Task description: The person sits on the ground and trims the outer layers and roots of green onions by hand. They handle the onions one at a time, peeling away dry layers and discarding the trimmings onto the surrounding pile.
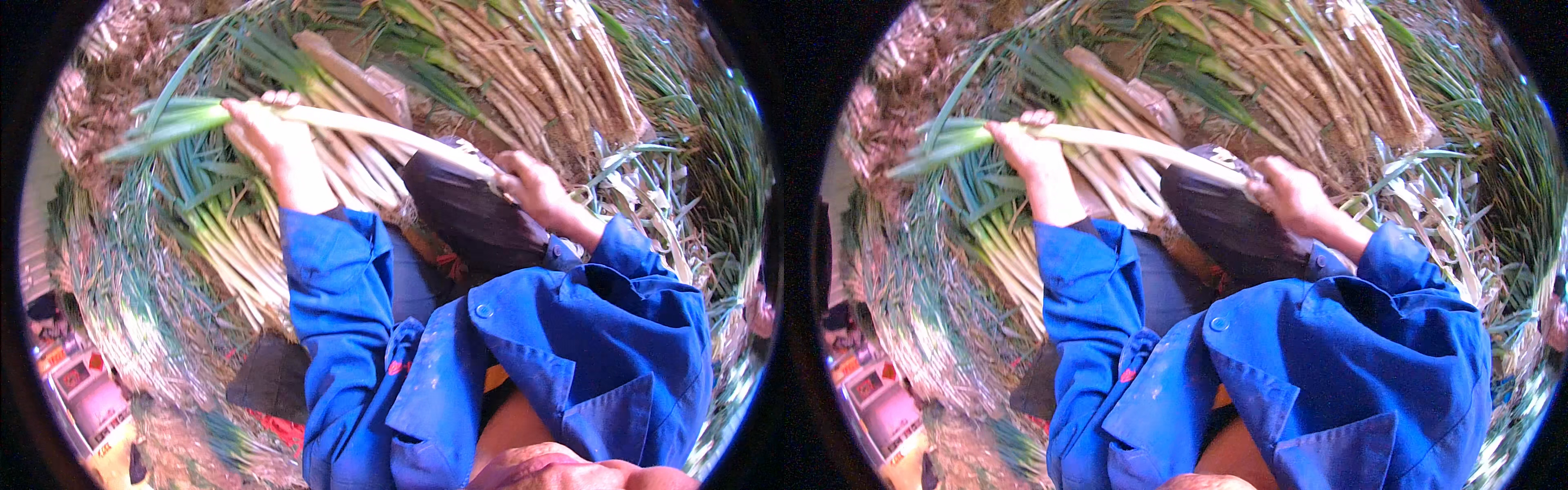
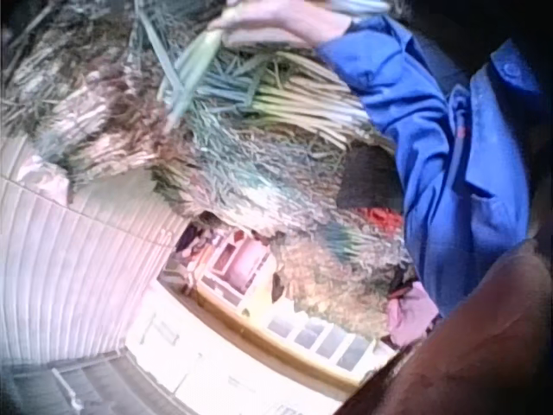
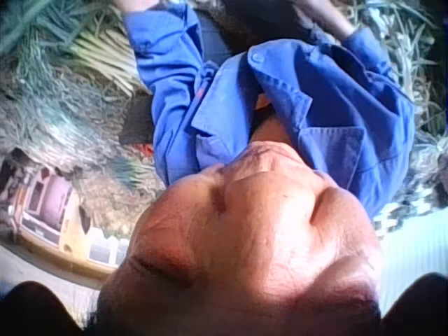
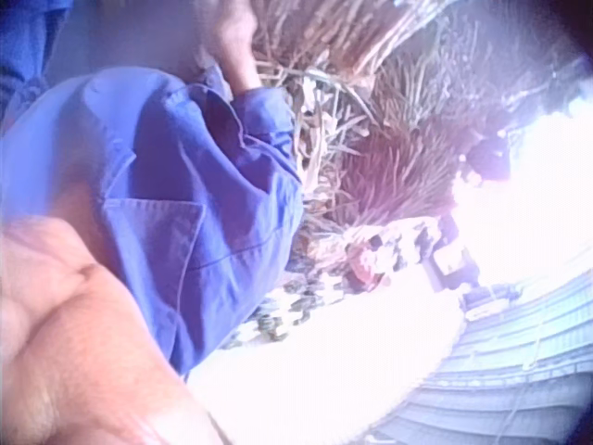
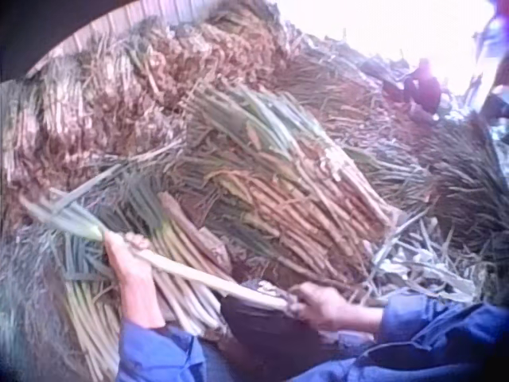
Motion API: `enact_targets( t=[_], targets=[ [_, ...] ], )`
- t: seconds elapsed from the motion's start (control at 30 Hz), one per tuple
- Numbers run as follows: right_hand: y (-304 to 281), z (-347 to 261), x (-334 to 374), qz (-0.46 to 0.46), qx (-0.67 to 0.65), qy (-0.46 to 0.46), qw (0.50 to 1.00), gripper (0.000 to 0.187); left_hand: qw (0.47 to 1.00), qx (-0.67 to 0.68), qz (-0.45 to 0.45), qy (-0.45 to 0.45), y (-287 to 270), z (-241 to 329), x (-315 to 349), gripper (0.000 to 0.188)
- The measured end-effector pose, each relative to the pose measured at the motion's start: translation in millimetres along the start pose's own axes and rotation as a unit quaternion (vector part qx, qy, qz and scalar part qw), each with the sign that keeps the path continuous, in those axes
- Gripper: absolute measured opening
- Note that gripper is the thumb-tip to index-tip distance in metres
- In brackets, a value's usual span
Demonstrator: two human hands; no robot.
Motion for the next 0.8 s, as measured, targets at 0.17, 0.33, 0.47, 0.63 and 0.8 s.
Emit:
enact_targets(
  t=[0.17, 0.33, 0.47, 0.63, 0.8],
  targets=[
    [-0.7, 10.4, 9.2, -0.005, -0.019, -0.024, 1.000, 0.025, 0.998, 0.010, 0.018, -0.051, 11.2, -4.1, 10.8, 0.048],
    [3.8, 41.6, 7.2, -0.151, -0.198, 0.045, 0.968, 0.035, 0.916, 0.270, -0.190, -0.226, 67.6, -17.0, 36.1, 0.055],
    [-4.0, 76.5, -23.7, -0.177, -0.053, -0.038, 0.982, 0.035, 0.892, 0.304, -0.216, -0.255, 86.0, -20.3, 51.3, 0.056],
    [-142.3, 179.6, -120.9, 0.321, 0.046, 0.053, 0.945, 0.019, 0.944, 0.210, -0.143, -0.211, 68.3, -46.0, 39.6, 0.044],
    [-133.1, 94.8, -138.0, 0.215, -0.020, 0.055, 0.975, 0.021, 0.963, 0.180, -0.107, -0.169, 59.5, -43.3, 41.9, 0.042]
  ],
)
Point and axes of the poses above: each hand's wrist, its own x-axis away from the middle knuckle, its own y-axis out of the palm, z = x × y, the point moved 7 cm from there along -x, towards the middle knuckle, and after that the axes turned 13 degrees about y, right-handed, at the moved point
